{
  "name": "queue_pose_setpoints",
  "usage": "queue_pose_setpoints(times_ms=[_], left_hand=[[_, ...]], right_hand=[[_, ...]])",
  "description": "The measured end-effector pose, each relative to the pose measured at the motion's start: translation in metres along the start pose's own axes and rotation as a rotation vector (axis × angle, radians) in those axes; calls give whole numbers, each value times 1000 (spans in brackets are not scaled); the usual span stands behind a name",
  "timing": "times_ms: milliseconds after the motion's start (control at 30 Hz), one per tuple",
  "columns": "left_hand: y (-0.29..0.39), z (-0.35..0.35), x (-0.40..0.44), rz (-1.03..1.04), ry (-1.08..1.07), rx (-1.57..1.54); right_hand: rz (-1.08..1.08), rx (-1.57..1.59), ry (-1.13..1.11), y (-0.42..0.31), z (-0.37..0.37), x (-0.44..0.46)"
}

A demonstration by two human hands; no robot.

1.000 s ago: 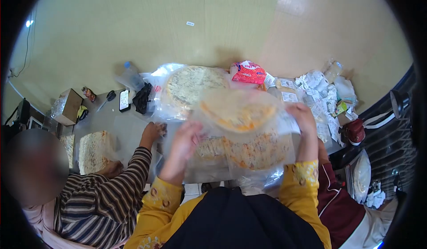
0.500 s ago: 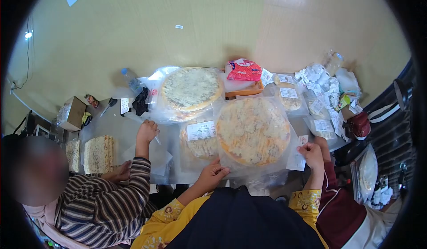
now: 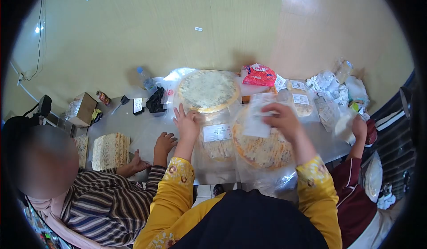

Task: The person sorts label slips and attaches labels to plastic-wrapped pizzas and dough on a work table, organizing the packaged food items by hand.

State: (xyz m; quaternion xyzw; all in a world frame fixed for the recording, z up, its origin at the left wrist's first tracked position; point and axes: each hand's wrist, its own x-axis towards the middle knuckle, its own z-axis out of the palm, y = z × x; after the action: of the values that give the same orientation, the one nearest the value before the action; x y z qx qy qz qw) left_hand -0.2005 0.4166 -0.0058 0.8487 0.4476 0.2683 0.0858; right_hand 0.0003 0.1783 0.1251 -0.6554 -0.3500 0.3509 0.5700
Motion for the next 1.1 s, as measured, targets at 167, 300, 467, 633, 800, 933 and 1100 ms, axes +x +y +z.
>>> queue_pose_setpoints(times_ms=[167,300,467,633,800,933,1100], left_hand=[[-20,3,17,-27,-74,4],[-36,0,38,31,-104,-52],[-33,-16,66,105,-106,-141],[-32,-29,92,176,-79,-170],[-20,-38,107,194,-68,-207],[-18,-45,116,205,-77,-216],[-19,-40,110,248,-53,-208]], right_hand=[[202,119,-329,59,85,53],[324,259,-389,84,123,77],[392,309,-359,88,148,104],[310,689,-91,109,174,139],[361,802,0,117,196,163],[367,851,12,103,210,162],[232,868,390,114,200,207]])
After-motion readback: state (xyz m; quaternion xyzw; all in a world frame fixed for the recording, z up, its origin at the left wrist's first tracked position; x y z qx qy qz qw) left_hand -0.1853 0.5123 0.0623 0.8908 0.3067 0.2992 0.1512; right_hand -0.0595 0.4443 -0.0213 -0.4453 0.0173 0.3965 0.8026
